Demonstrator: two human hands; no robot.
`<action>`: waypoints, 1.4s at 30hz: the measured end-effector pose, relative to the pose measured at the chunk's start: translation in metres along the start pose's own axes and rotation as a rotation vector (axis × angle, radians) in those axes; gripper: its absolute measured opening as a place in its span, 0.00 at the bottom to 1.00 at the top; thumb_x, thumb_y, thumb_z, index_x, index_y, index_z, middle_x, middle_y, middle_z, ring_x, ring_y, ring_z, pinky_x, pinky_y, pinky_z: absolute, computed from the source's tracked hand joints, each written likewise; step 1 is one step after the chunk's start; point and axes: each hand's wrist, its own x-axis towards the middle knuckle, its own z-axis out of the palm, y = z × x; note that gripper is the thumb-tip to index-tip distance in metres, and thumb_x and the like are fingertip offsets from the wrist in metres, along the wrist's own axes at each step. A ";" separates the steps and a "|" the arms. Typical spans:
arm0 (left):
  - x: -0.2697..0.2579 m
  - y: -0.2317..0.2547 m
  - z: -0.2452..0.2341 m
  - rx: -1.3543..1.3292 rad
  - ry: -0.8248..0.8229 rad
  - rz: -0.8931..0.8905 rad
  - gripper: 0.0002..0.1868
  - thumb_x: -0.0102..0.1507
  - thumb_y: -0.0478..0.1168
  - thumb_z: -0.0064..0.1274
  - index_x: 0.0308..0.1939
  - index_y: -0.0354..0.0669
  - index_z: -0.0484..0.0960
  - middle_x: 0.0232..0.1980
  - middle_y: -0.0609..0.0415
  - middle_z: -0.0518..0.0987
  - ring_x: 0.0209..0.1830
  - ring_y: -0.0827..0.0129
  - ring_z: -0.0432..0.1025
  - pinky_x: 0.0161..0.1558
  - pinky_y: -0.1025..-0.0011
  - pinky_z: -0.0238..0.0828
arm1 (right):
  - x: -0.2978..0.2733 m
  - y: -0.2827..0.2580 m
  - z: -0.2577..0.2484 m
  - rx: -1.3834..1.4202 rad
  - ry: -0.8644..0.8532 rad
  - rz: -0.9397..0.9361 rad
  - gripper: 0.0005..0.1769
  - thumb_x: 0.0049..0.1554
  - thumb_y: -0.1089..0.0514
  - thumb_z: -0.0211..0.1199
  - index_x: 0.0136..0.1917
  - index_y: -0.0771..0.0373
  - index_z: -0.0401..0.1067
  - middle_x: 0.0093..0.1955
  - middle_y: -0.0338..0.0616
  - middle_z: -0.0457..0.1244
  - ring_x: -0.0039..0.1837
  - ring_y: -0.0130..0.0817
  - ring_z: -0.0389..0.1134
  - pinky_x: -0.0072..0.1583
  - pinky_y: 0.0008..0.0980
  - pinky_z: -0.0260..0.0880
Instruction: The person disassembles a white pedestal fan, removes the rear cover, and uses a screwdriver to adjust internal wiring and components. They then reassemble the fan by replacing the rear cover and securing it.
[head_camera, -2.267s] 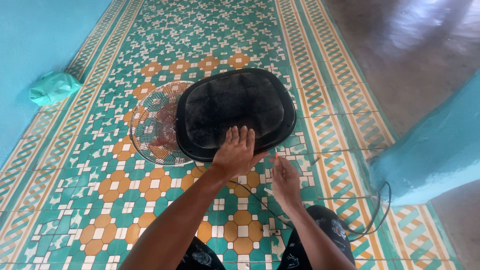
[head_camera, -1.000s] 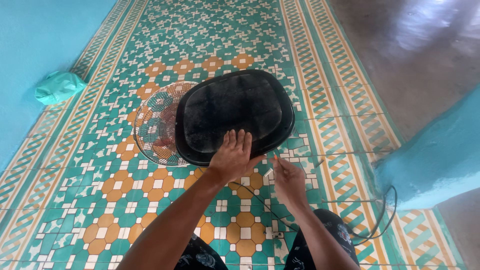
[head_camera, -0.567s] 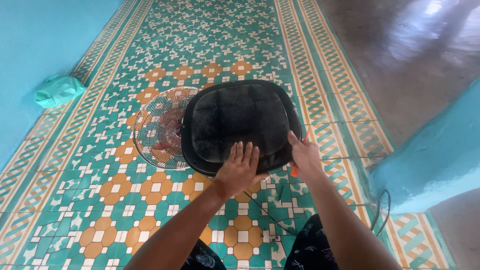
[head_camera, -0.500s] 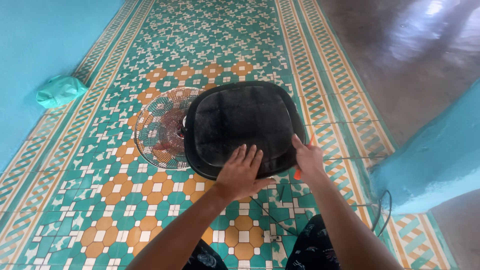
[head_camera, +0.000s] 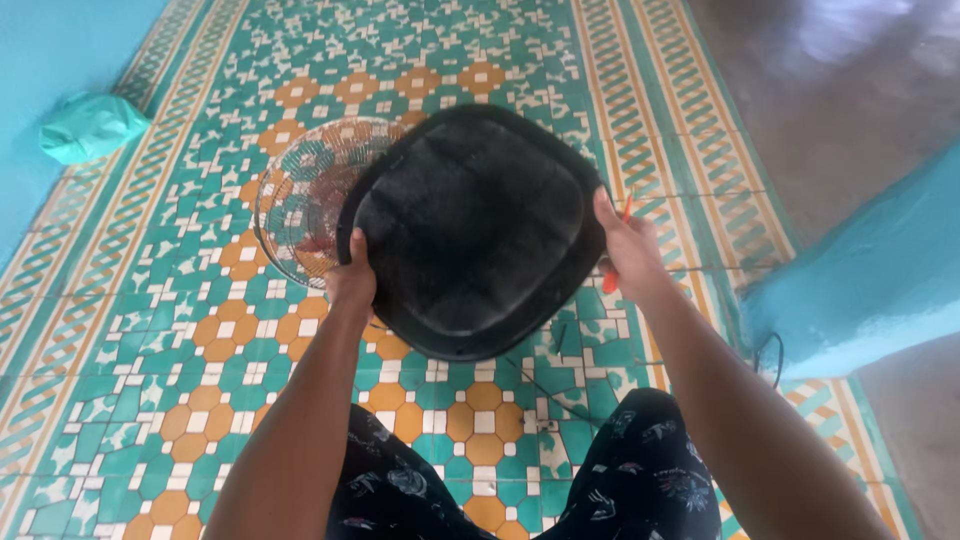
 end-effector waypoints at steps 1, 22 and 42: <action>-0.001 0.000 0.005 -0.011 0.062 -0.008 0.63 0.57 0.83 0.40 0.61 0.17 0.73 0.57 0.36 0.80 0.54 0.45 0.79 0.48 0.52 0.78 | -0.008 0.001 0.007 -0.046 0.023 0.012 0.39 0.59 0.31 0.67 0.48 0.75 0.69 0.36 0.41 0.60 0.32 0.30 0.60 0.34 0.32 0.61; -0.005 0.015 0.002 0.065 -0.072 0.645 0.47 0.61 0.75 0.46 0.66 0.38 0.73 0.64 0.37 0.76 0.66 0.47 0.71 0.64 0.54 0.66 | 0.034 0.039 -0.059 -0.006 -0.352 -0.106 0.24 0.62 0.48 0.67 0.58 0.72 0.73 0.50 0.42 0.69 0.50 0.29 0.70 0.49 0.32 0.71; -0.040 -0.126 -0.050 0.105 -0.638 -0.004 0.43 0.66 0.71 0.27 0.80 0.55 0.55 0.63 0.34 0.78 0.53 0.50 0.82 0.57 0.56 0.80 | -0.005 0.104 -0.088 -0.260 -0.421 -0.046 0.16 0.54 0.52 0.71 0.47 0.67 0.81 0.40 0.41 0.70 0.44 0.30 0.69 0.48 0.37 0.69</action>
